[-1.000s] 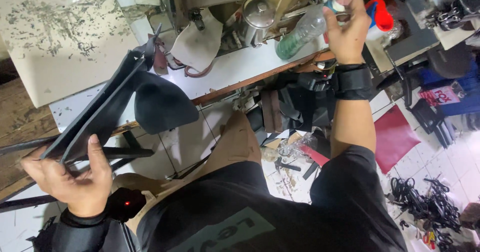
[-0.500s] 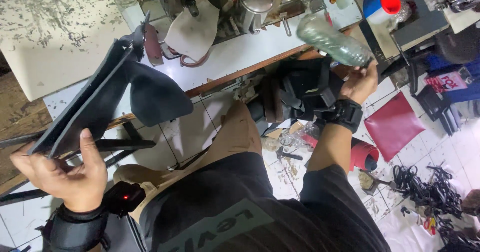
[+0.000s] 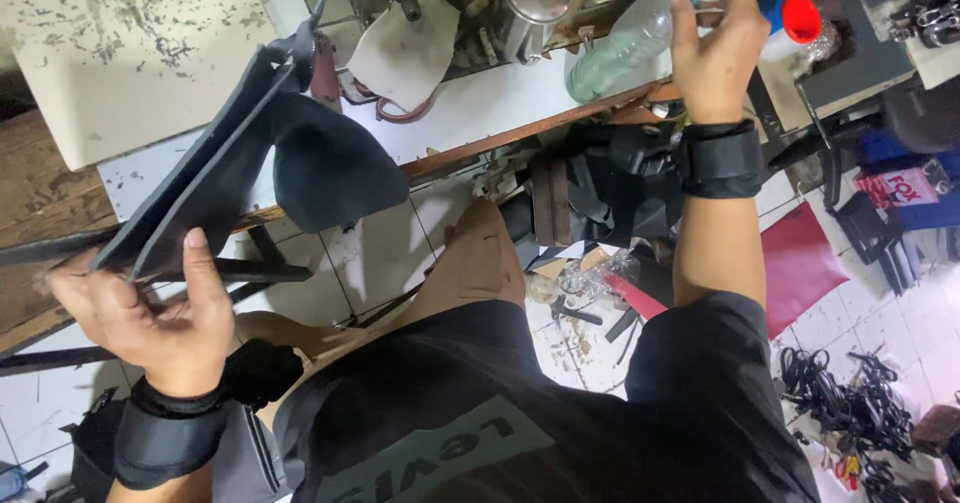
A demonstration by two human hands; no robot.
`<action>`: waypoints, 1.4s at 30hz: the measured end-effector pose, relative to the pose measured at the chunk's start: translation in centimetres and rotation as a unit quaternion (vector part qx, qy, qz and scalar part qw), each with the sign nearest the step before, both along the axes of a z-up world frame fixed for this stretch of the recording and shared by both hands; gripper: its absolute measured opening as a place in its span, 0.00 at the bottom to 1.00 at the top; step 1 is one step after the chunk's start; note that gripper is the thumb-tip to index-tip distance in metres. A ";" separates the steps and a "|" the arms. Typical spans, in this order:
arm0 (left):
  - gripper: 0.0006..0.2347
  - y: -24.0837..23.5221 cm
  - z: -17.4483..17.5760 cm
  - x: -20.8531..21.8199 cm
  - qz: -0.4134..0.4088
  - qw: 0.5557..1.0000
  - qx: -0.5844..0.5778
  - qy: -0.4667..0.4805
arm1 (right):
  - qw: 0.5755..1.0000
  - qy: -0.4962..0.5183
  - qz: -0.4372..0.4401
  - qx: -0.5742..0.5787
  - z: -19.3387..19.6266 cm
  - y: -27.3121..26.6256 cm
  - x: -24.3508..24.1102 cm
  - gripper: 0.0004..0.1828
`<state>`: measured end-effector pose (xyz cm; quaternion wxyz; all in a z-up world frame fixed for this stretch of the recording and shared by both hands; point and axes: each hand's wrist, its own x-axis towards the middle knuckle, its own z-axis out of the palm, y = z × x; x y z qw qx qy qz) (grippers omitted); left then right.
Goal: The person cleans a leather piece by holding it in one hand and wiping it with a paper towel in the other, occasionally spraying it with a spray bottle, then flipping it over to clean the other side.
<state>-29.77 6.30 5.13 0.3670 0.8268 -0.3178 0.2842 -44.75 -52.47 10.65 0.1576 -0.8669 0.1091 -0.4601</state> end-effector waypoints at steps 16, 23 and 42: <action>0.17 0.0 -0.3 0.2 -0.016 1.000 -0.016 0.008 | 0.999 0.001 -0.036 -0.031 -0.8 -3.4 0.0 0.02; 0.16 -2.4 0.4 -0.2 0.014 0.999 -0.046 0.014 | 0.929 -0.085 0.203 0.297 1.2 2.3 1.0 0.09; 0.10 -4.5 3.0 -0.8 -0.009 0.996 -0.084 0.039 | 0.801 0.221 0.530 -0.171 13.5 33.6 12.8 0.07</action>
